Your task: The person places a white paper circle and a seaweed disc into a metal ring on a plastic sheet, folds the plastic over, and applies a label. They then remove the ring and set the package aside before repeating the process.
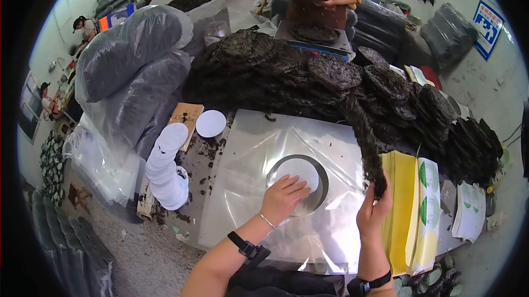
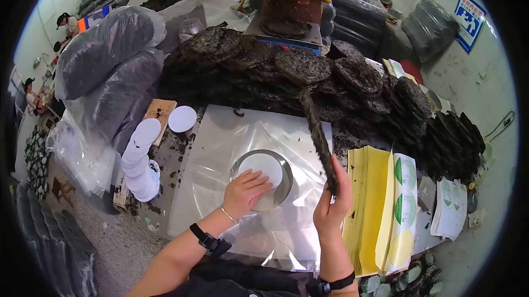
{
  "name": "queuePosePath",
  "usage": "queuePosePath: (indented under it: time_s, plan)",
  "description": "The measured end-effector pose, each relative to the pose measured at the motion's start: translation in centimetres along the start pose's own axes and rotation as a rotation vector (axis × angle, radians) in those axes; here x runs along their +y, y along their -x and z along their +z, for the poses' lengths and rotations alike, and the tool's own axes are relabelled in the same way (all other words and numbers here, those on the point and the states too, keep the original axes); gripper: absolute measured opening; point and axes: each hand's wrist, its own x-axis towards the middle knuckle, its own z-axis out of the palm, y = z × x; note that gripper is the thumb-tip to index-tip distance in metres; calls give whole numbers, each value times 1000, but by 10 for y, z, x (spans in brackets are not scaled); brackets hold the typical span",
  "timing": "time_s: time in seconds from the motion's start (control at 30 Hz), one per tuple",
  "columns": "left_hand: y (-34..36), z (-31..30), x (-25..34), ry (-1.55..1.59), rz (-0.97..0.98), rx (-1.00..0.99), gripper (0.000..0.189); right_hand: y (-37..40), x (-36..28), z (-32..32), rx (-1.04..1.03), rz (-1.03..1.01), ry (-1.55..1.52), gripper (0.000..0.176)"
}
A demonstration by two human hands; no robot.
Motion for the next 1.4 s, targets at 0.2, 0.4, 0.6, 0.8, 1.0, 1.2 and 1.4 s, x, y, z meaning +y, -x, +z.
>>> queuePosePath:
  time_s: [0.2, 0.4, 0.6, 0.8, 1.0, 1.2, 1.4]
  plan:
    - [-3, -6, 4, 93, 56, -71, 27, 20, -6, 14, -155, -121, 89, 66]
    - [0, -66, -4, 567, -789, 320, 55, 58, 5, 50, -621, -219, 320, 65]
    - [-70, -41, -20, -73, -464, -842, 120, 2, 36, 67, -964, 58, 26, 90]
    - [-66, 18, -29, -399, -549, -1141, 131, 13, 66, 147, -1254, 126, 402, 115]
    - [-61, 23, -43, -302, -564, -1145, 120, 19, 63, 152, -1290, 199, 462, 112]
    - [-64, -26, -36, 125, -129, -457, 67, -25, 38, 115, -740, 154, 151, 23]
    - [-64, -16, -82, 388, -332, -455, 67, -62, 132, 115, -1024, 344, -360, 22]
